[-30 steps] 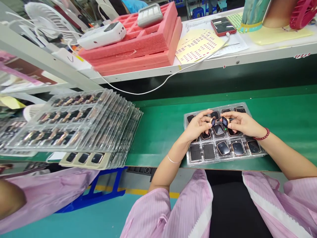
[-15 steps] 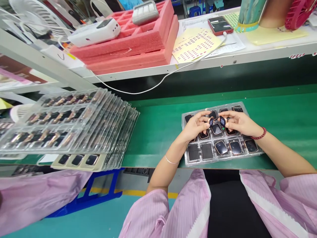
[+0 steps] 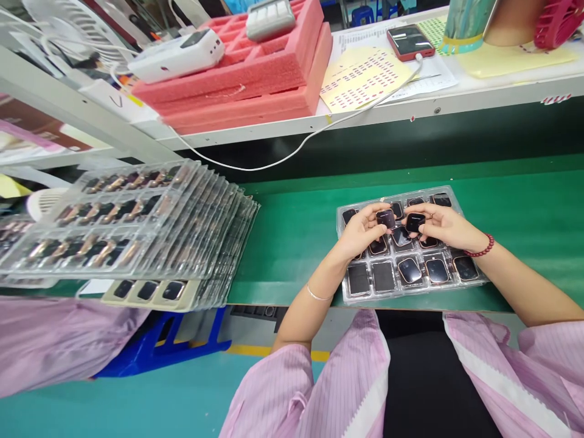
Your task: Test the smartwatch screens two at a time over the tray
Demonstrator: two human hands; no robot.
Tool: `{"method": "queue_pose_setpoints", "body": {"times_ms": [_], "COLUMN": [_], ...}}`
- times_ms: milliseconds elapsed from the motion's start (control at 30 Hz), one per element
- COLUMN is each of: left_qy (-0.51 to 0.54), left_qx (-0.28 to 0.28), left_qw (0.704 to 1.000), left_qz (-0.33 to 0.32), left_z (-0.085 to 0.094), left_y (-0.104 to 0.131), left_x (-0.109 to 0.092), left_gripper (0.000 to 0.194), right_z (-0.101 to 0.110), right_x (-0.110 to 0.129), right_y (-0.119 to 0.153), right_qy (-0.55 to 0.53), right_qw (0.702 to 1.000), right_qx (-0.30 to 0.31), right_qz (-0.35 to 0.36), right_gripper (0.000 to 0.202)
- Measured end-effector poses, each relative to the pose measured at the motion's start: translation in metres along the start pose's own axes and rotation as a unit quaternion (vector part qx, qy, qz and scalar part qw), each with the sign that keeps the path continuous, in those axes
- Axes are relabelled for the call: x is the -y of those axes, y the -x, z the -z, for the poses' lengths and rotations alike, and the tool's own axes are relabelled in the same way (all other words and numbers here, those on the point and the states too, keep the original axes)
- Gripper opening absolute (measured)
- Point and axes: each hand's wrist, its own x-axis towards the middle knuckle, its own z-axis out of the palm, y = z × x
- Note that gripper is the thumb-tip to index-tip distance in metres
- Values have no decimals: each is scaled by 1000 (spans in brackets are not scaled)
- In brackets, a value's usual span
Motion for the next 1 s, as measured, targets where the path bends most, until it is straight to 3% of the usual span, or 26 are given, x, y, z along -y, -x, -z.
{"method": "queue_pose_setpoints", "body": {"times_ms": [133, 267, 400, 500, 567, 667, 767, 867, 1000], "left_qy": [1, 0, -103, -278, -370, -472, -523, -530, -541], "left_qx": [-1, -8, -42, -75, -75, -80, -118, -110, -48], "left_qw": [1000, 1000, 993, 954, 922, 877, 844, 839, 835], "left_qz": [-10, -17, -36, -78, -90, -50, -23, -54, -89], "left_z": [-3, -3, -3, -2, -1, -2, -9, -27, -56], "left_y": [-1, -5, 23, 67, 95, 118, 120, 109, 86], "left_x": [1, -1, -14, -24, -25, -19, -15, -19, -21], "left_gripper": [48, 55, 32, 9, 4, 6, 12, 16, 16], "right_z": [-2, -1, -10, -34, -55, -89, -109, -102, -62], "right_x": [2, 3, 16, 32, 38, 30, 12, 3, 7], "right_y": [2, -1, 14, 41, 55, 61, 57, 57, 68], "right_qy": [38, 67, 187, 348, 395, 416, 455, 490, 511], "right_qw": [999, 998, 979, 915, 884, 872, 858, 845, 831], "right_qx": [2, 17, -35, -98, -101, -108, -107, -90, -127], "right_qz": [3, 16, 73, 181, 230, 234, 212, 194, 178], "right_gripper": [34, 44, 23, 7, 7, 11, 13, 21, 20]}}
